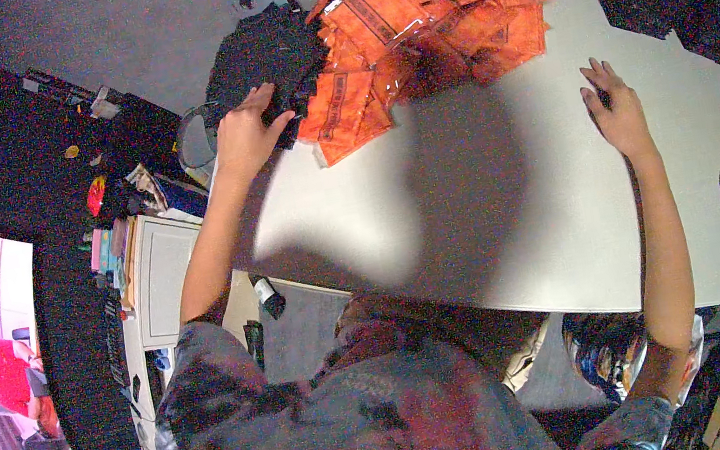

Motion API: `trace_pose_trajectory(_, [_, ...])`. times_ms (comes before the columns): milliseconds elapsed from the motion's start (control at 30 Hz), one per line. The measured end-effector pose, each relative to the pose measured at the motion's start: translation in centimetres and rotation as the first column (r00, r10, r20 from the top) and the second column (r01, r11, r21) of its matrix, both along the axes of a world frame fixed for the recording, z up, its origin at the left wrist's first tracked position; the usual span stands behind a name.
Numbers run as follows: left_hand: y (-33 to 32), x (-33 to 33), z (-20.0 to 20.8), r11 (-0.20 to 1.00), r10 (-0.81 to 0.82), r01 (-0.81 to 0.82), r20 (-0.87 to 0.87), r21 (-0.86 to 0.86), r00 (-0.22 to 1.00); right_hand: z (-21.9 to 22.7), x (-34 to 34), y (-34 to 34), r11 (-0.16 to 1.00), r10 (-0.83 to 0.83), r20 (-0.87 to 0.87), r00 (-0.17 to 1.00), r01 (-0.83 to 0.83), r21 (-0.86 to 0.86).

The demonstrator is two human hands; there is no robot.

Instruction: Packing small orange objects into black plastic mailers and sealing them with tape.

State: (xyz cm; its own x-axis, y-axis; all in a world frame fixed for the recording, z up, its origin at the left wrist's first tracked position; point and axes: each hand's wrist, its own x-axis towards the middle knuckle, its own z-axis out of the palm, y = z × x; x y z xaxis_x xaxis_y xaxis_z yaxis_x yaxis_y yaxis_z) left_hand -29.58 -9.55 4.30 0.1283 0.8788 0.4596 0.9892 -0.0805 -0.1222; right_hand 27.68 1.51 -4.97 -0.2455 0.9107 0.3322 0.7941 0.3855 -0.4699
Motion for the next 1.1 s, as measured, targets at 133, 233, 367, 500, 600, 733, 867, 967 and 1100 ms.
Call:
trace_pose_trajectory(133, [-0.7,-0.2,0.4,0.999,-0.035,0.034,0.035,0.042,0.999,0.4,-0.4,-0.3,0.999,-0.008,-0.016,1.0,0.008,-0.031])
trace_pose_trajectory(233, [-0.9,2.8,1.7,0.993,-0.074,0.064,0.1,0.101,0.992,0.7,0.1,-0.6,1.0,-0.012,0.039,0.999,0.012,-0.002])
trace_pose_trajectory(367, [-0.9,8.5,5.0,0.929,-0.265,0.221,0.116,0.297,0.957,1.7,-0.6,-0.5,0.999,-0.036,0.081,0.996,0.037,-0.011])
trace_pose_trajectory(500, [0.8,16.4,7.8,0.93,-0.295,0.258,0.114,0.26,0.948,1.0,0.2,-0.3,0.999,-0.002,0.049,0.999,0.0,0.043])
trace_pose_trajectory(600, [3.2,21.4,7.9,0.805,-0.521,0.466,0.061,0.368,0.851,2.1,0.6,-0.8,0.999,0.003,-0.044,0.999,-0.002,0.037])
trace_pose_trajectory(733, [4.8,27.4,3.2,0.516,-0.856,0.828,0.163,0.218,0.49,2.6,3.9,-0.1,0.993,-0.01,-0.069,0.998,0.018,0.113])
trace_pose_trajectory(867, [4.9,28.0,-4.8,0.335,-0.942,0.903,-0.063,-0.269,0.33,3.3,4.6,-0.2,0.971,-0.093,-0.125,0.988,0.118,0.207])
trace_pose_trajectory(967, [3.6,28.0,-6.5,0.226,-0.904,0.926,0.288,-0.303,0.315,3.3,6.5,0.1,0.964,-0.195,-0.037,0.98,0.198,0.176])
trace_pose_trajectory(1100, [2.8,26.8,-5.3,0.295,-0.837,0.935,0.419,-0.196,0.352,6.7,2.7,-1.6,0.956,-0.293,-0.006,0.956,0.293,-0.035])
